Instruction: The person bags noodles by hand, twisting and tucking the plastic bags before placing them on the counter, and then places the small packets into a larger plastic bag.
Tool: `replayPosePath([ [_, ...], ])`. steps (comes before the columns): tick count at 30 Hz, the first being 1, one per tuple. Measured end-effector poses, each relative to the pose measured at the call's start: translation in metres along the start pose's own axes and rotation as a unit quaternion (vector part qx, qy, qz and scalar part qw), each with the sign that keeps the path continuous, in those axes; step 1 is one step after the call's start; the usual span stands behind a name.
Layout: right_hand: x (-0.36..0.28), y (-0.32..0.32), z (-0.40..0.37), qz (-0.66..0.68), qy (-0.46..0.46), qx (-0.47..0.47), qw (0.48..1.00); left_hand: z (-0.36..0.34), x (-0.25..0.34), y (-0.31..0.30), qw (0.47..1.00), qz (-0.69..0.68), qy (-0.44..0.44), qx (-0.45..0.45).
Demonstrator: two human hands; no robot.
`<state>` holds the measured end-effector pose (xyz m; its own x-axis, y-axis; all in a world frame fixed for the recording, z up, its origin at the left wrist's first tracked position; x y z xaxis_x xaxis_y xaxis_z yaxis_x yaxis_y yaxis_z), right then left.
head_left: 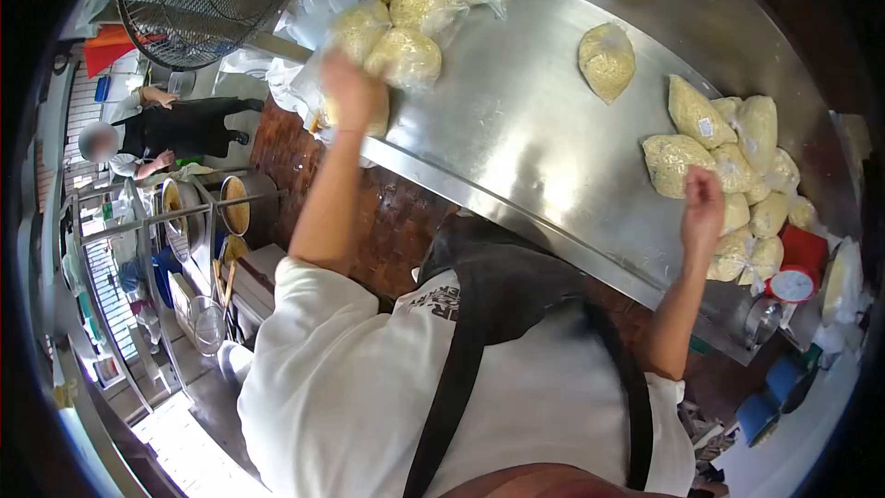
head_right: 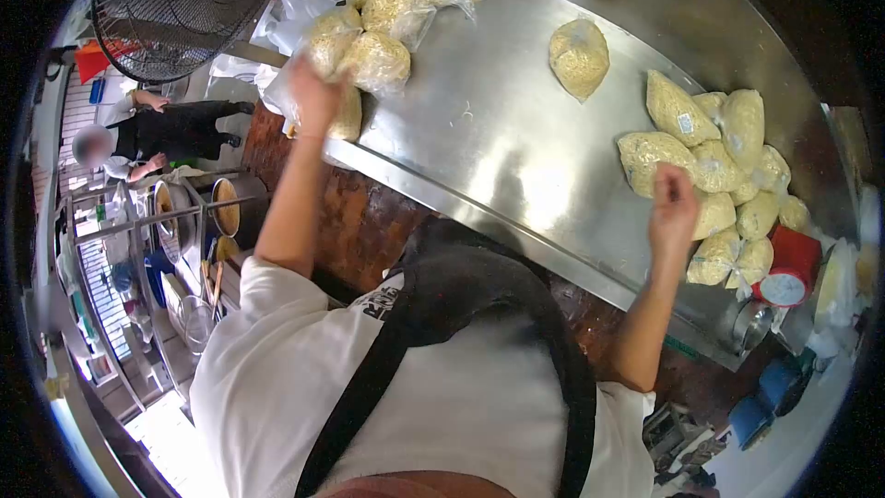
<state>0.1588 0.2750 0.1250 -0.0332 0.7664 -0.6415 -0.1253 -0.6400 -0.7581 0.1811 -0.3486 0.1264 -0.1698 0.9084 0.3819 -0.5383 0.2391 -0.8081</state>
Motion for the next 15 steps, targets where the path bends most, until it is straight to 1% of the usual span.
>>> replayPosePath([
  [1, -0.004, 0.027, -0.012, -0.001, 0.015, -0.051, 0.999, 0.014, -0.071, -0.019, 0.988, 0.09, -0.121, -0.044],
  [2, -0.013, 0.055, -0.026, -0.001, 0.031, -0.103, 0.994, 0.016, -0.115, -0.029, 0.98, 0.092, -0.167, -0.053],
  [3, -0.03, 0.082, -0.036, 0.018, 0.024, -0.142, 0.989, 0.018, -0.157, -0.029, 0.972, 0.092, -0.208, -0.061],
  [4, -0.052, 0.107, -0.045, 0.037, 0.019, -0.178, 0.983, 0.015, -0.204, 0.004, 0.946, -0.054, -0.286, -0.141],
  [5, -0.08, 0.129, -0.051, 0.05, 0.007, -0.207, 0.977, 0.007, -0.234, 0.041, 0.887, -0.198, -0.354, -0.219],
  [6, -0.11, 0.15, -0.057, 0.061, -0.004, -0.237, 0.97, 0.026, -0.183, 0.038, 0.964, -0.179, -0.055, -0.189],
  [7, -0.144, 0.165, -0.061, 0.058, -0.03, -0.236, 0.97, 0.02, -0.123, 0.024, 0.953, -0.18, -0.053, -0.239],
  [8, -0.179, 0.179, -0.067, 0.052, -0.056, -0.239, 0.968, 0.014, -0.099, 0.023, 0.936, -0.242, -0.053, -0.249],
  [9, -0.202, 0.199, -0.073, 0.013, -0.03, -0.292, 0.956, -0.001, -0.086, 0.026, 0.886, -0.357, -0.132, -0.265],
  [10, -0.235, 0.211, -0.078, 0.015, -0.12, -0.27, 0.955, -0.017, -0.073, 0.029, 0.82, -0.46, -0.214, -0.264],
  [11, -0.259, 0.229, -0.085, 0.015, -0.142, -0.283, 0.948, -0.025, -0.05, 0.031, 0.802, -0.507, -0.199, -0.246],
  [12, -0.28, 0.246, -0.093, -0.013, -0.164, -0.274, 0.948, -0.036, -0.023, 0.031, 0.776, -0.544, -0.202, -0.248],
  [13, -0.296, 0.264, -0.097, -0.02, -0.19, -0.242, 0.951, -0.043, 0.009, 0.028, 0.75, -0.574, -0.194, -0.265],
  [14, -0.304, 0.281, -0.101, -0.034, -0.186, -0.214, 0.958, -0.047, 0.045, 0.022, 0.722, -0.6, -0.178, -0.294],
  [15, -0.311, 0.283, -0.1, -0.013, -0.178, -0.143, 0.974, -0.053, 0.077, 0.015, 0.687, -0.624, -0.155, -0.339],
])
Point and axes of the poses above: each hand's wrist, its own z-axis towards the middle knuckle, its own y-axis out of the palm, x = y × z, the point moved 10 cm from there along z, towards the middle knuckle, and after that the axes turned 15 degrees about -z, right-handed, at the moved point
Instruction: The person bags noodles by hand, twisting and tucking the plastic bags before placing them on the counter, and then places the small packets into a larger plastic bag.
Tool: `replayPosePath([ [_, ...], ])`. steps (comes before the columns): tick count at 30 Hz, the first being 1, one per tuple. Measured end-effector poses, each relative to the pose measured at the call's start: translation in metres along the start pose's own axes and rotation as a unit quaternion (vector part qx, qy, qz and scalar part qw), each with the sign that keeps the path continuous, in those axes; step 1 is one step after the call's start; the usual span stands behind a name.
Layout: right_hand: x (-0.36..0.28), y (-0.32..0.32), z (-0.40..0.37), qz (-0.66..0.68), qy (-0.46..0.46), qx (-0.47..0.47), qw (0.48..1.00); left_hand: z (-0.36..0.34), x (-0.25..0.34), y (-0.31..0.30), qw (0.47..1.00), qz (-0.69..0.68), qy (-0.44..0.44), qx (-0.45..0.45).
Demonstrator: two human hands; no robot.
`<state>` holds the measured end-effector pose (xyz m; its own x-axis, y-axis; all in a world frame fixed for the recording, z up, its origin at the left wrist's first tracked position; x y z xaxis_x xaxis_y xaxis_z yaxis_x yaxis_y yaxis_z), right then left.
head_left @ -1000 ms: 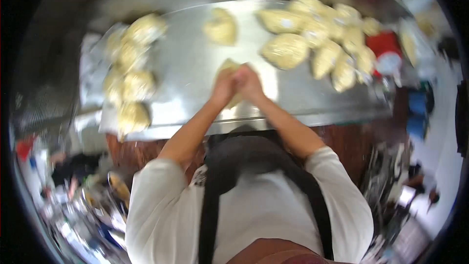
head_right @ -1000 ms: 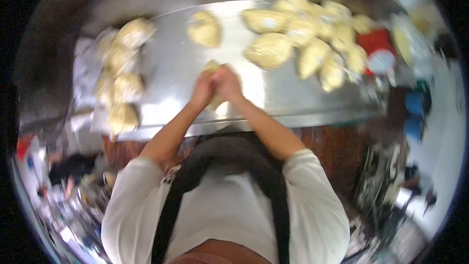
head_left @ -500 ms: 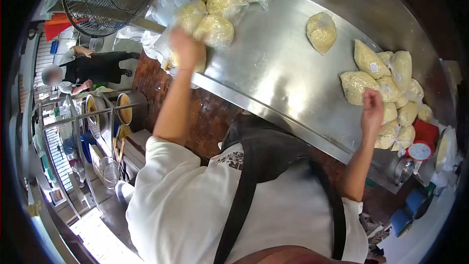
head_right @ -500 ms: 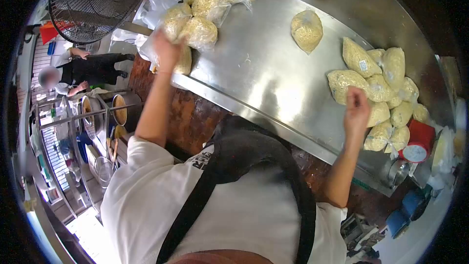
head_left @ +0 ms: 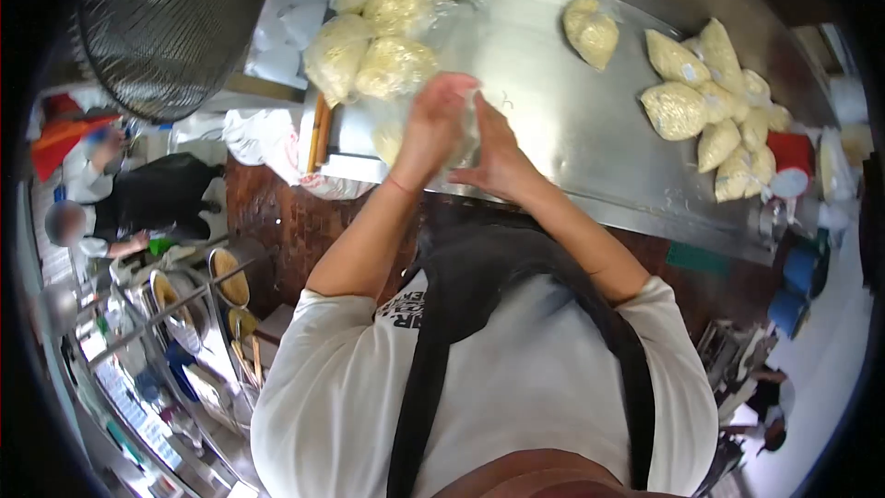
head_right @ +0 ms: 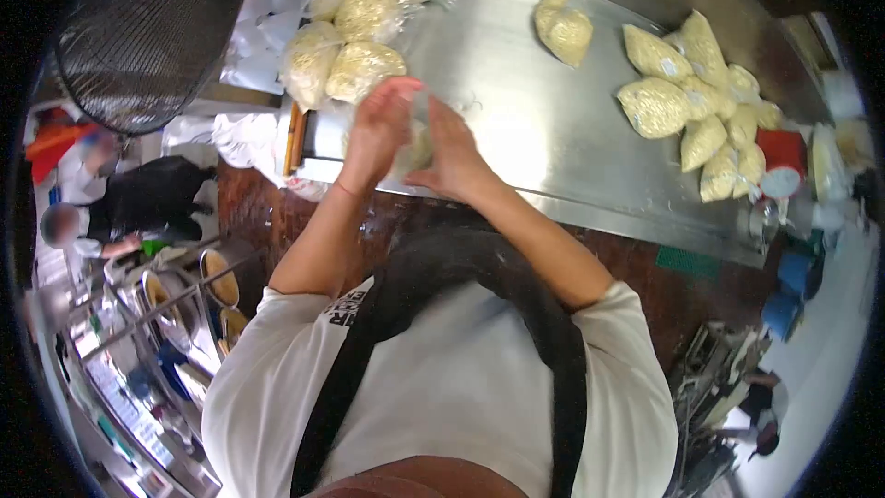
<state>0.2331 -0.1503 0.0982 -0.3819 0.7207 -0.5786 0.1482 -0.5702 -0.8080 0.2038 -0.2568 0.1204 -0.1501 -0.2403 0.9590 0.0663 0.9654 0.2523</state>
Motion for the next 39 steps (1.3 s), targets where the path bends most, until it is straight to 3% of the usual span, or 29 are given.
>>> replayPosePath([
  [2, 0.013, 0.019, 0.011, 0.142, 0.078, -0.048, 0.986, -0.014, 0.016, 0.058, 0.987, -0.022, -0.027, -0.157],
  [5, 0.089, 0.059, -0.012, -0.054, 0.051, -0.053, 0.996, -0.013, 0.015, 0.018, 0.97, 0.183, 0.131, -0.096],
  [8, 0.124, 0.016, -0.018, 0.044, 0.204, -0.048, 0.977, -0.015, -0.067, 0.015, 0.917, 0.372, 0.056, -0.129],
  [9, 0.119, -0.003, -0.014, 0.071, 0.218, -0.065, 0.971, -0.019, -0.088, 0.031, 0.96, 0.236, -0.046, -0.145],
  [12, 0.078, -0.081, -0.011, 0.181, 0.129, 0.041, 0.974, -0.004, -0.044, 0.094, 0.94, 0.265, 0.103, -0.19],
  [14, 0.085, -0.112, -0.034, 0.167, 0.132, 0.218, 0.952, 0.027, -0.062, 0.085, 0.959, 0.249, 0.079, -0.113],
  [16, 0.1, -0.101, -0.048, 0.083, 0.171, 0.225, 0.956, 0.049, -0.065, 0.082, 0.969, 0.22, 0.08, -0.078],
  [17, 0.115, -0.071, -0.053, 0.005, 0.215, 0.14, 0.966, 0.052, -0.07, 0.091, 0.956, 0.26, 0.121, -0.064],
  [18, 0.13, -0.044, -0.058, -0.072, 0.257, 0.054, 0.962, 0.053, -0.079, 0.101, 0.979, 0.181, 0.034, -0.089],
  [19, 0.115, -0.053, -0.046, -0.114, 0.14, 0.141, 0.973, 0.047, -0.082, 0.113, 0.987, 0.099, -0.055, -0.113],
  [20, 0.133, -0.031, -0.037, -0.089, 0.156, 0.056, 0.982, 0.04, -0.09, 0.125, 0.98, 0.018, -0.146, -0.135],
  [21, 0.15, -0.009, -0.031, -0.06, 0.172, -0.028, 0.983, 0.038, -0.083, 0.133, 0.965, -0.047, -0.144, -0.216],
  [23, 0.174, -0.01, -0.024, 0.019, 0.194, 0.078, 0.978, 0.049, -0.066, 0.1, 0.982, -0.013, -0.062, -0.177],
  [24, 0.165, -0.018, -0.017, 0.026, 0.161, 0.042, 0.986, 0.056, -0.057, 0.087, 0.987, 0.004, -0.017, -0.159],
  [25, 0.149, -0.04, -0.006, 0.032, 0.127, 0.005, 0.991, 0.059, -0.055, 0.076, 0.976, 0.172, 0.042, -0.129],
  [27, 0.13, -0.049, 0.003, 0.027, 0.061, -0.085, 0.994, 0.051, -0.08, 0.103, 0.894, 0.342, 0.221, -0.19],
  [28, 0.127, -0.06, 0.005, 0.009, 0.027, -0.053, 0.998, 0.044, -0.09, 0.122, 0.83, 0.417, 0.303, -0.212],
  [30, 0.123, -0.084, -0.001, -0.03, -0.038, 0.009, 0.999, 0.062, -0.113, 0.127, 0.906, 0.302, 0.213, -0.208],
  [31, 0.147, -0.094, -0.015, 0.087, 0.078, -0.001, 0.993, 0.082, -0.151, 0.114, 0.97, 0.161, 0.075, -0.163],
  [32, 0.163, -0.09, -0.023, 0.013, 0.112, 0.012, 0.994, 0.095, -0.196, 0.105, 0.992, 0.011, -0.065, -0.112],
  [33, 0.184, -0.073, -0.038, -0.058, 0.149, 0.022, 0.987, 0.1, -0.18, 0.111, 0.997, 0.041, 0.027, -0.061],
  [34, 0.2, -0.061, -0.054, -0.129, 0.184, 0.033, 0.974, 0.105, -0.206, 0.112, 0.993, -0.109, -0.05, 0.002],
  [35, 0.2, -0.035, -0.059, -0.182, 0.195, -0.047, 0.963, 0.111, -0.237, 0.116, 0.957, -0.256, -0.121, 0.064],
  [36, 0.184, -0.042, -0.051, -0.187, 0.191, -0.011, 0.963, 0.114, -0.263, 0.124, 0.892, -0.393, -0.188, 0.122],
  [38, 0.197, -0.021, -0.043, -0.254, 0.165, 0.055, 0.951, 0.114, -0.25, 0.142, 0.901, -0.386, -0.18, 0.081],
  [39, 0.199, -0.015, -0.047, -0.23, 0.17, 0.033, 0.958, 0.105, -0.246, 0.142, 0.91, -0.357, -0.197, 0.077],
])
Point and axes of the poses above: each hand's wrist, its own z-axis towards the middle knuckle, its own y-axis out of the palm, x = y × z, the point moved 10 cm from there along z, towards the middle knuckle, and after that the axes turned 15 degrees about -z, right-handed, at the moved point
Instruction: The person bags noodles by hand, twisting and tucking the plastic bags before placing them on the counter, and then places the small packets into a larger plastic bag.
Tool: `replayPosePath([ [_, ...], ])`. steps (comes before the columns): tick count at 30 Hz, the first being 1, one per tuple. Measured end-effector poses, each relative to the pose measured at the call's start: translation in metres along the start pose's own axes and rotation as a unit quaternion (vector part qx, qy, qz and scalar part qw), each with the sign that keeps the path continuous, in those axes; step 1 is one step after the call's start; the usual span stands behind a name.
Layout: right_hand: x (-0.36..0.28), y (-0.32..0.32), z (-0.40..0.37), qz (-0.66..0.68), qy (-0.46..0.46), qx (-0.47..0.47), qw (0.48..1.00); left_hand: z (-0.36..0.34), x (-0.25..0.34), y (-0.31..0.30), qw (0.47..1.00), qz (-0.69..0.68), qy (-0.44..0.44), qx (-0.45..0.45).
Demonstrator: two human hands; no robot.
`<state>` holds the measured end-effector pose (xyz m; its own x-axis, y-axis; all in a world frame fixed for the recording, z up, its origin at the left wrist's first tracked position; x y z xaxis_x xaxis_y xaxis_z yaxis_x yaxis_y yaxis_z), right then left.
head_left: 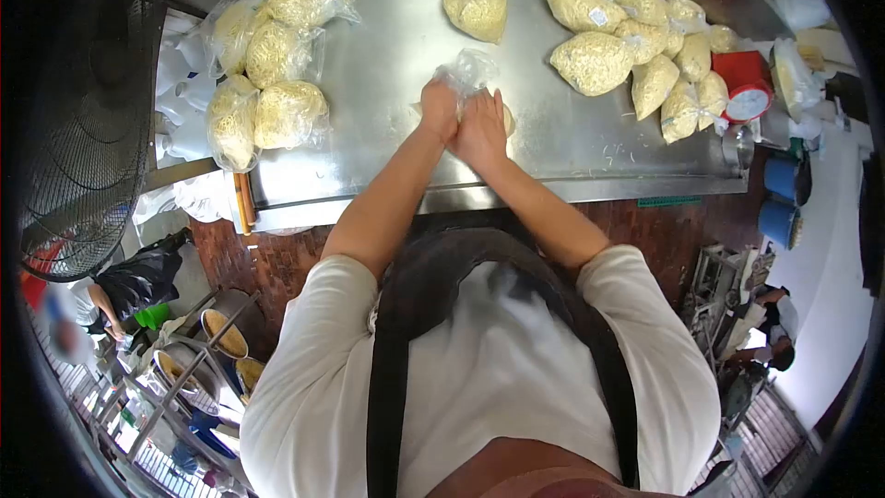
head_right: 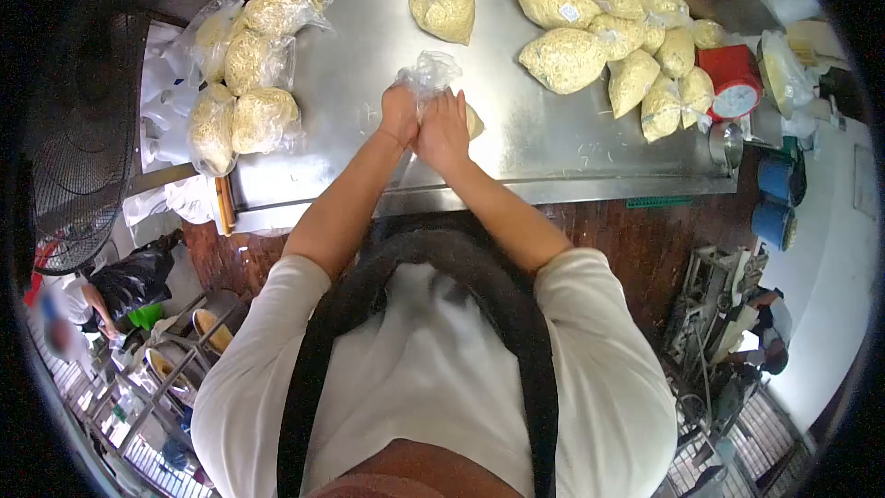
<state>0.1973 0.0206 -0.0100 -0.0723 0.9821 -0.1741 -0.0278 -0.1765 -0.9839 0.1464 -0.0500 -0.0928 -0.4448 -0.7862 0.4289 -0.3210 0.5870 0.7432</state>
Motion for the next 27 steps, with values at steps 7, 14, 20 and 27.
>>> replayPosePath([
  [7, 0.049, 0.026, 0.026, 0.462, 0.193, -0.139, 0.854, -0.095, 0.051, 0.002, 0.997, 0.039, -0.027, 0.058],
  [14, -0.001, -0.09, 0.017, 0.261, 0.043, -0.007, 0.964, -0.04, 0.107, 0.107, 0.978, -0.038, -0.031, -0.204],
  [20, -0.016, -0.168, -0.004, 0.103, -0.092, 0.017, 0.99, -0.12, 0.03, 0.099, 0.973, 0.09, -0.209, -0.045],
  [27, 0.059, -0.044, -0.046, 0.603, 0.169, -0.249, 0.739, -0.099, 0.011, 0.047, 0.926, 0.353, -0.044, -0.129],
])
Point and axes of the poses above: each hand's wrist, its own z-axis towards the middle knuckle, its own y-axis out of the palm, x = y × z, the point moved 10 cm from there along z, towards the middle knuckle, and after that the axes turned 15 degrees about -z, right-handed, at the moved point
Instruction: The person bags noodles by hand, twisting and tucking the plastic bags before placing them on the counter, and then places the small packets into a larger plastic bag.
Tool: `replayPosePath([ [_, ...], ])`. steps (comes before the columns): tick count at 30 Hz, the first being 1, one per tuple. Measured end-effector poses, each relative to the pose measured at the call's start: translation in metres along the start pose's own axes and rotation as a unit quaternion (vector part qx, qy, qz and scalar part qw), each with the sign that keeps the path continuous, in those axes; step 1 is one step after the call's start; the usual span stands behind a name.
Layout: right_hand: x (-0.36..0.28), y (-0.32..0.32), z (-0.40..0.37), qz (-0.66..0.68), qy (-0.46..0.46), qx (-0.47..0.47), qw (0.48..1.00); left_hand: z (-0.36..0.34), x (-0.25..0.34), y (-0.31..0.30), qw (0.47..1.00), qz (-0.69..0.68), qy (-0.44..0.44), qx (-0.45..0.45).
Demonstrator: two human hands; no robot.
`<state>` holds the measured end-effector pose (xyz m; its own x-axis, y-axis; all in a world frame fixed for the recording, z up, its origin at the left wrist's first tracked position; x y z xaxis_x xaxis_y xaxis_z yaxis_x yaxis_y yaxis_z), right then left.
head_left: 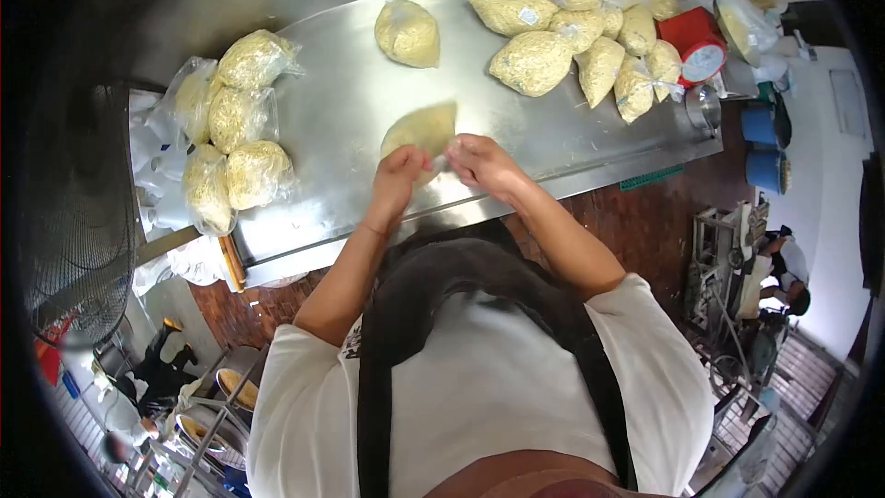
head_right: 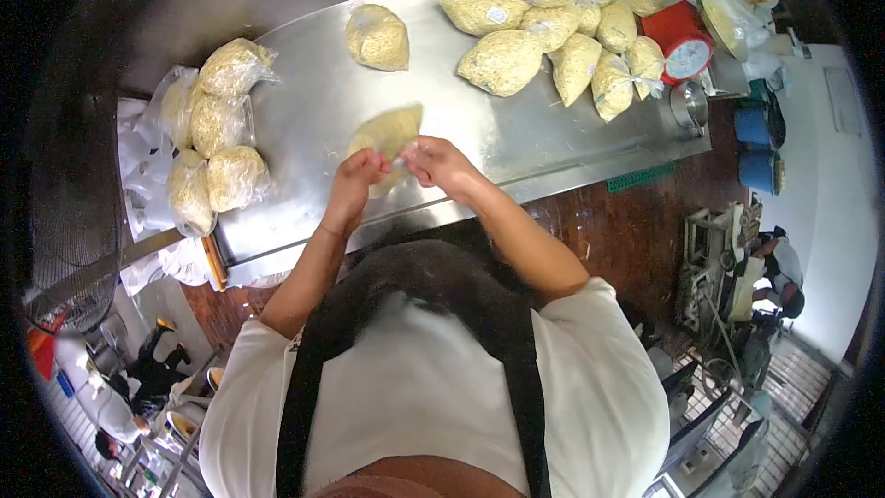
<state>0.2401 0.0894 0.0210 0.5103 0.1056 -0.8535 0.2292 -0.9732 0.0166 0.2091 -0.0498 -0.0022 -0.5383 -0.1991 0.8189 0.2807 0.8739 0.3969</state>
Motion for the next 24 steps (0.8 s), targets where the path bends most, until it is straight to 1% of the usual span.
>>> replayPosePath([
  [1, -0.002, 0.0, 0.015, -0.036, -0.025, 0.028, 0.999, -0.003, 0.015, 0.001, 0.988, 0.142, 0.058, -0.009],
  [2, -0.002, 0.001, 0.03, -0.072, -0.049, 0.054, 0.995, -0.008, 0.028, 0.008, 0.953, 0.279, 0.115, -0.016],
  [3, -0.012, 0.002, 0.046, -0.206, -0.129, 0.112, 0.964, -0.014, 0.038, 0.016, 0.896, 0.409, 0.169, -0.021],
  [4, -0.02, 0.01, 0.062, -0.335, -0.207, 0.166, 0.904, -0.012, 0.04, 0.016, 0.884, 0.424, 0.194, -0.015],
  [5, -0.033, 0.019, 0.065, -0.453, -0.279, 0.215, 0.819, -0.005, 0.04, 0.014, 0.87, 0.44, 0.22, -0.009],
  [6, -0.037, 0.018, 0.065, -0.419, -0.293, 0.223, 0.83, 0.0, 0.041, 0.012, 0.855, 0.457, 0.243, -0.002],
  [8, -0.045, 0.025, 0.066, -0.347, -0.322, 0.224, 0.852, 0.009, 0.04, 0.004, 0.861, 0.442, 0.253, 0.003],
  [9, -0.045, 0.027, 0.066, -0.399, -0.35, 0.266, 0.804, 0.009, 0.038, -0.005, 0.864, 0.434, 0.255, 0.013],
  [10, -0.042, 0.025, 0.061, -0.312, -0.279, 0.246, 0.874, 0.006, 0.036, -0.016, 0.863, 0.434, 0.257, 0.037],
  [12, -0.028, 0.031, 0.061, -0.231, -0.237, 0.223, 0.917, 0.005, 0.037, -0.032, 0.857, 0.434, 0.266, 0.075],
  [15, -0.041, 0.048, 0.04, -0.318, -0.32, 0.228, 0.863, 0.001, 0.036, -0.034, 0.853, 0.426, 0.289, 0.08],
  [16, -0.042, 0.048, 0.042, -0.343, -0.329, 0.229, 0.849, 0.0, 0.037, -0.032, 0.85, 0.424, 0.302, 0.079],
  [18, -0.048, 0.05, 0.051, -0.386, -0.345, 0.233, 0.823, 0.004, 0.03, -0.049, 0.901, 0.346, 0.232, 0.126],
  [19, -0.041, 0.046, 0.06, -0.357, -0.301, 0.213, 0.858, 0.004, 0.028, -0.055, 0.92, 0.305, 0.197, 0.148],
  [21, -0.027, 0.037, 0.074, -0.3, -0.211, 0.169, 0.915, 0.002, 0.04, -0.05, 0.921, 0.277, 0.207, 0.181],
  [22, -0.022, 0.037, 0.08, -0.303, -0.204, 0.139, 0.921, -0.001, 0.043, -0.05, 0.921, 0.261, 0.211, 0.199],
  [24, -0.008, 0.038, 0.091, -0.308, -0.187, 0.08, 0.929, 0.007, 0.039, -0.046, 0.906, 0.31, 0.238, 0.166],
])
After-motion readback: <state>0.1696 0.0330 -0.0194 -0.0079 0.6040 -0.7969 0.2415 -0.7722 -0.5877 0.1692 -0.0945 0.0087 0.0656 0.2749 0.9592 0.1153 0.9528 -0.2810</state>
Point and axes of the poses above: each hand's wrist, its own z-axis towards the middle knuckle, its own y-axis out of the palm, x = y × z, the point moved 10 cm from there along z, towards the middle knuckle, and after that the axes turned 15 degrees about -z, right-handed, at the moved point
